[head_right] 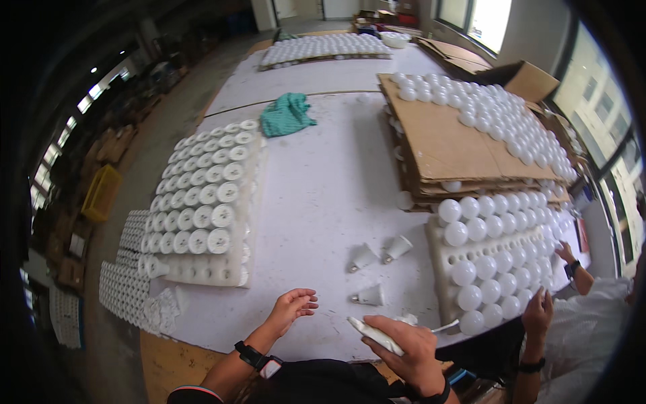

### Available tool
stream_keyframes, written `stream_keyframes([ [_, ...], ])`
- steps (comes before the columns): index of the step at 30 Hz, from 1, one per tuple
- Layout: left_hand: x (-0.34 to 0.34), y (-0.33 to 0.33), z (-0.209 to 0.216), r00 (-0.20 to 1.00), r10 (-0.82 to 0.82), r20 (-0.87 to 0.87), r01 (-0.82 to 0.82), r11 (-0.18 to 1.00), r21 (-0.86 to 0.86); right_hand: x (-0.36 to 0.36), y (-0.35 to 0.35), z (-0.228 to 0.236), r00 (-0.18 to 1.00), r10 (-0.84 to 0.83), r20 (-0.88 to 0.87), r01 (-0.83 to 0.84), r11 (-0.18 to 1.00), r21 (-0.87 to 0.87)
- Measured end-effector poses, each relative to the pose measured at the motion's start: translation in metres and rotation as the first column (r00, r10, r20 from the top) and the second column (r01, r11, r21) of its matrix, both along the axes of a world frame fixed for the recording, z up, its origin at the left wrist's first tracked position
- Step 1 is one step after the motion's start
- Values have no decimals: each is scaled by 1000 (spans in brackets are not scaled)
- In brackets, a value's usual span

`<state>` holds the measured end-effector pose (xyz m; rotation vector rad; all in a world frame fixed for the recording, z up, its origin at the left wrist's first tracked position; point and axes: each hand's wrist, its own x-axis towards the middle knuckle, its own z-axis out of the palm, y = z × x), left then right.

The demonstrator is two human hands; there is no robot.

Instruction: Assembling the components of LED light bulbs, including applying adhesive to the base and attaching the plastic diffuser.

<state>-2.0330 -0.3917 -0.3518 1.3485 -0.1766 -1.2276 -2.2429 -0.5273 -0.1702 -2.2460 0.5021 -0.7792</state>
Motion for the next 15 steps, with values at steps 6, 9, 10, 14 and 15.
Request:
stream_keyframes([
  [6,67,114,27,751,659,41,-640,742,-200,42,36,5,996,83,19,-85,986,142],
  [9,112,169,17,385,922,37,-881,379,-283,61,54,7,996,81,19,-83,987,134],
  [10,128,183,15,243,969,44,-926,245,-287,65,58,7,994,112,-2,-111,988,109],
  [14,195,224,-3,236,952,197,-902,290,-321,84,75,22,972,208,-107,-178,954,240],
  [15,210,233,-6,314,916,251,-871,383,-309,89,72,17,965,263,-16,-263,965,0],
])
